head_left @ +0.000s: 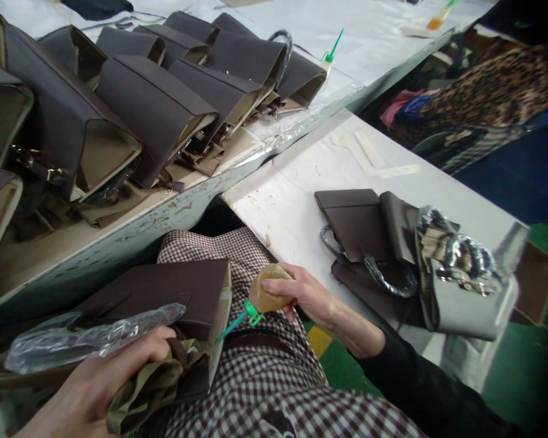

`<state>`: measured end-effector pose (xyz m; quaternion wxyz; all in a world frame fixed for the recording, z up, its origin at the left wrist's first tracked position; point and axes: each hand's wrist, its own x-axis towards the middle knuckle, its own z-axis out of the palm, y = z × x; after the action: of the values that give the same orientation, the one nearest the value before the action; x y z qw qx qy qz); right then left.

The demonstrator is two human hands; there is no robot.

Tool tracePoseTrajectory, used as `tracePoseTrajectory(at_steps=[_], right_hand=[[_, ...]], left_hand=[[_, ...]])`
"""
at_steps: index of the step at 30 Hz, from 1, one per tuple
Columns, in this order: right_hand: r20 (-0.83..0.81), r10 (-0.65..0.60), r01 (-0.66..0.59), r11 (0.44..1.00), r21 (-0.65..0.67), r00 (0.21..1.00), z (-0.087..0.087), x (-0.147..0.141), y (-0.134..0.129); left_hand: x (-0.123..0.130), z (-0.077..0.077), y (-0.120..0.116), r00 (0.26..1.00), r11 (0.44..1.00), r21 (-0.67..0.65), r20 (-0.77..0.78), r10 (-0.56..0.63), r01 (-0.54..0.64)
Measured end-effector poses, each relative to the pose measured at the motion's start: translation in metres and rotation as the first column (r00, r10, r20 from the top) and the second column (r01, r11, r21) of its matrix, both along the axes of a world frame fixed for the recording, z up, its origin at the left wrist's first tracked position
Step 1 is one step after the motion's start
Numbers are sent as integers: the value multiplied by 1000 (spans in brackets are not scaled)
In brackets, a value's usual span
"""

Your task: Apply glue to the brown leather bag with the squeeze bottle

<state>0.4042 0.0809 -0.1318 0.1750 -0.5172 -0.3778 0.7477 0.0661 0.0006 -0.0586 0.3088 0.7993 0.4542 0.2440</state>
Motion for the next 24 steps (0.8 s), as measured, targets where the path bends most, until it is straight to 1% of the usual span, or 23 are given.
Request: tracePoseTrajectory(at_steps=[1,2,3,7,8,9,12,14,17,19,22,24], right_hand=[[-20,-2,2,1000,-11,1000,3,-1,-3],[-37,-7,6,1000,-21,999,5,-1,-6],[-55,-12,10,999,-32,998,8,-2,-9],[-131,-40,29,996,-85,991,21,-5,-21],[-154,-48,34,995,-96,987,24,-6,-25],[-175,-57,39,994,-104,983,26,-7,-28],[-206,-89,65,990,-121,975,29,-7,-35],[-181,-97,76,990,-117,979,27,-5,-35],[-55,-89,87,995,-51,994,19,0,-29],[28,-85,85,996,5,996,13,4,-23],[101,-97,91,994,61,990,0,5,-16],[149,-114,101,991,89,982,-7,5,-12]], left_hand=[[-3,2,4,995,995,61,-64,-74,78],[-5,3,7,988,987,101,-105,-117,128],[-5,4,8,985,984,108,-117,-128,140],[1,10,5,993,999,-21,-105,-52,50],[3,11,5,993,999,-26,-114,-38,36],[5,13,5,992,999,-4,-122,-45,45],[6,16,7,980,988,90,-165,-109,125],[6,18,7,979,989,97,-181,-91,110],[8,19,3,981,999,35,-191,-31,38],[9,19,1,982,999,15,-185,-32,36],[7,16,-1,985,998,24,-162,-59,63],[7,15,-2,984,999,19,-177,-35,39]])
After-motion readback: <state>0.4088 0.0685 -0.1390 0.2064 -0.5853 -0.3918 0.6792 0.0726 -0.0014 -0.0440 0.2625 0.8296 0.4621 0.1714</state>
